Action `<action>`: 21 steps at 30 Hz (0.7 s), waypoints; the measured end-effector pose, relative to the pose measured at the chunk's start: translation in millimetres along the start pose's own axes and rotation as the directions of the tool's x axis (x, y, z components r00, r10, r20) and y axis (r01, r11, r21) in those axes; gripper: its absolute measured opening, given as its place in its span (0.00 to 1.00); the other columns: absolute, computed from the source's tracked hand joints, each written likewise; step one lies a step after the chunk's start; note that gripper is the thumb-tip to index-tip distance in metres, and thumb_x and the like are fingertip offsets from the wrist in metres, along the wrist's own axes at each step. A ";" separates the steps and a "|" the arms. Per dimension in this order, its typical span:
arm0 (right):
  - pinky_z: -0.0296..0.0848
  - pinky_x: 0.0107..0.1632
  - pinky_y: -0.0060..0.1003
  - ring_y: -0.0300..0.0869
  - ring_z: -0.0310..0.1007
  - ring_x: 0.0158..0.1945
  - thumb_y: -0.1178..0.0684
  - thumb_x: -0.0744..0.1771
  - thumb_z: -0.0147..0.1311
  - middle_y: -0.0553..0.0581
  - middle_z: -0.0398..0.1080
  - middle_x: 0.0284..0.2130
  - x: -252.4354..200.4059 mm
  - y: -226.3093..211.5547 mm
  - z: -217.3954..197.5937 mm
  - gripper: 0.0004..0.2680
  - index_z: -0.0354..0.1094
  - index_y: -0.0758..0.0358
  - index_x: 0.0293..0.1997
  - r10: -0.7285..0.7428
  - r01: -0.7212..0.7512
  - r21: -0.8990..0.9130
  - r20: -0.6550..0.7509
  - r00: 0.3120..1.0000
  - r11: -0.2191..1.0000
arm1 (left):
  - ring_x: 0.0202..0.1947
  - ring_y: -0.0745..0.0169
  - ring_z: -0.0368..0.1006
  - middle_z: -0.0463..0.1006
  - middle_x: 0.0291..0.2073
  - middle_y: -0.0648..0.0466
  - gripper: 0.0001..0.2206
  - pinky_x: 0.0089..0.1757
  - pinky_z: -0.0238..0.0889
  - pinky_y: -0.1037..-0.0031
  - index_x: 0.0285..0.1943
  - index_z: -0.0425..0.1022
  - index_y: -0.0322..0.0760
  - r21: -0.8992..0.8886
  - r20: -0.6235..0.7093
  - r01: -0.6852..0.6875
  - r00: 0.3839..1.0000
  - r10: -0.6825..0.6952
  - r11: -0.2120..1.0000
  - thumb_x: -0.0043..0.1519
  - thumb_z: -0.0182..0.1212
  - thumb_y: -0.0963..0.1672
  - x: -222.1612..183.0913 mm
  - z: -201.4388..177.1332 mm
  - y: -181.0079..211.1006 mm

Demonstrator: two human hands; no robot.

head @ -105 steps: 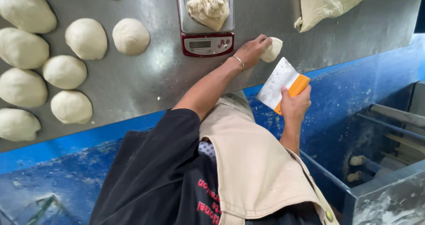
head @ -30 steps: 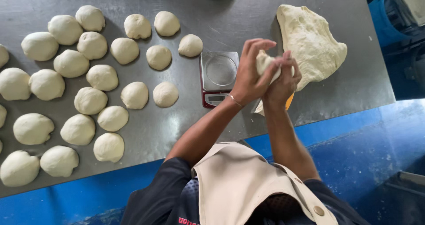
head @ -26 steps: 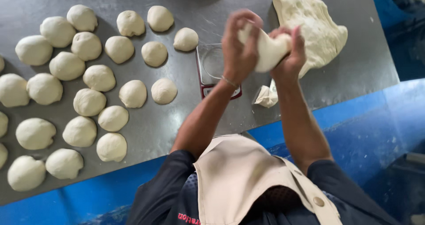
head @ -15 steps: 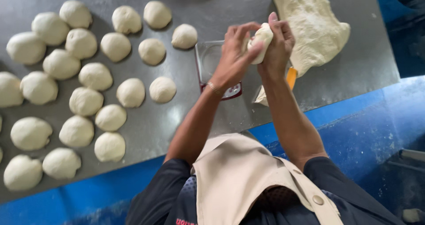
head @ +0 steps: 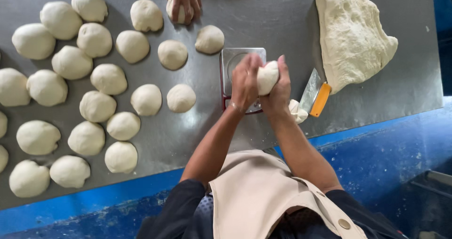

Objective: The person divides a large mass of dough into smaller portions using a bench scraper, weighs each portion on a digital scale, and rolls the portions by hand into uniform balls on a metal table.

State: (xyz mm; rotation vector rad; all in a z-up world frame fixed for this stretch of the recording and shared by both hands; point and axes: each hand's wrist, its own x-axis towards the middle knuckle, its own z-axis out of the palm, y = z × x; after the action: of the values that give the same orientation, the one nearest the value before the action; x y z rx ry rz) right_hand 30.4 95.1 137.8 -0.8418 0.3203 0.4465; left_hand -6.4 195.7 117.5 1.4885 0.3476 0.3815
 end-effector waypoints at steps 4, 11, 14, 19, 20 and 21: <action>0.79 0.43 0.41 0.41 0.73 0.37 0.51 0.72 0.57 0.54 0.69 0.35 28.9 12.9 -42.2 0.09 0.63 0.62 0.39 -0.234 0.214 -0.191 -0.087 0.968 0.958 | 0.48 0.53 0.74 0.73 0.46 0.50 0.16 0.49 0.69 0.66 0.55 0.71 0.37 -0.128 0.217 0.132 0.971 -0.102 0.983 0.66 0.55 0.50 -3.7 -9.5 9.6; 0.75 0.33 0.33 0.39 0.72 0.32 0.44 0.72 0.45 0.55 0.69 0.33 36.1 -4.7 -27.0 0.13 0.68 0.64 0.42 -0.145 0.198 -0.319 0.182 0.973 0.927 | 0.49 0.53 0.77 0.77 0.49 0.47 0.11 0.49 0.73 0.69 0.53 0.77 0.38 0.032 -0.017 -0.321 0.947 0.322 0.946 0.63 0.67 0.43 9.1 13.1 26.0; 0.75 0.38 0.33 0.40 0.73 0.39 0.40 0.73 0.43 0.57 0.70 0.39 39.7 -27.8 -19.9 0.16 0.68 0.65 0.48 -0.023 0.130 -0.352 0.292 0.956 0.927 | 0.43 0.56 0.77 0.80 0.39 0.48 0.06 0.47 0.72 0.66 0.44 0.80 0.36 0.195 -0.093 -0.240 0.961 0.261 0.951 0.61 0.68 0.42 35.7 9.4 -2.5; 0.80 0.50 0.38 0.43 0.71 0.56 0.45 0.68 0.60 0.60 0.66 0.56 35.4 -84.2 -71.6 0.19 0.65 0.67 0.60 -0.313 0.350 -0.865 0.241 0.918 0.360 | 0.43 0.56 0.73 0.77 0.41 0.49 0.07 0.50 0.69 0.62 0.43 0.74 0.31 -0.082 -0.278 -0.219 0.942 0.189 0.972 0.69 0.60 0.43 128.7 -69.2 -37.6; 0.80 0.50 0.38 0.43 0.73 0.55 0.46 0.67 0.62 0.60 0.69 0.54 35.9 -97.5 -99.3 0.17 0.68 0.65 0.57 -0.396 0.292 -0.914 0.166 0.903 0.283 | 0.44 0.50 0.73 0.76 0.41 0.46 0.09 0.50 0.70 0.56 0.44 0.72 0.29 -0.143 -0.301 -0.157 0.947 0.108 0.977 0.69 0.59 0.44 149.2 -86.6 -41.7; 0.80 0.49 0.39 0.43 0.74 0.53 0.47 0.67 0.63 0.59 0.71 0.52 36.5 -110.0 -130.5 0.15 0.71 0.63 0.55 -0.476 0.218 -0.953 0.095 0.874 0.211 | 0.45 0.43 0.74 0.75 0.41 0.43 0.12 0.50 0.72 0.49 0.45 0.69 0.27 -0.202 -0.320 -0.094 0.947 0.025 0.975 0.69 0.59 0.45 171.5 -102.8 -46.2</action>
State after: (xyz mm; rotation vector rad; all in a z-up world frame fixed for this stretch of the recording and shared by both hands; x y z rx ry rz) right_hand 104.1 -60.7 110.3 -2.1625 -0.0040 0.0313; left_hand 101.8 362.7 67.4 1.2273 0.4997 0.6890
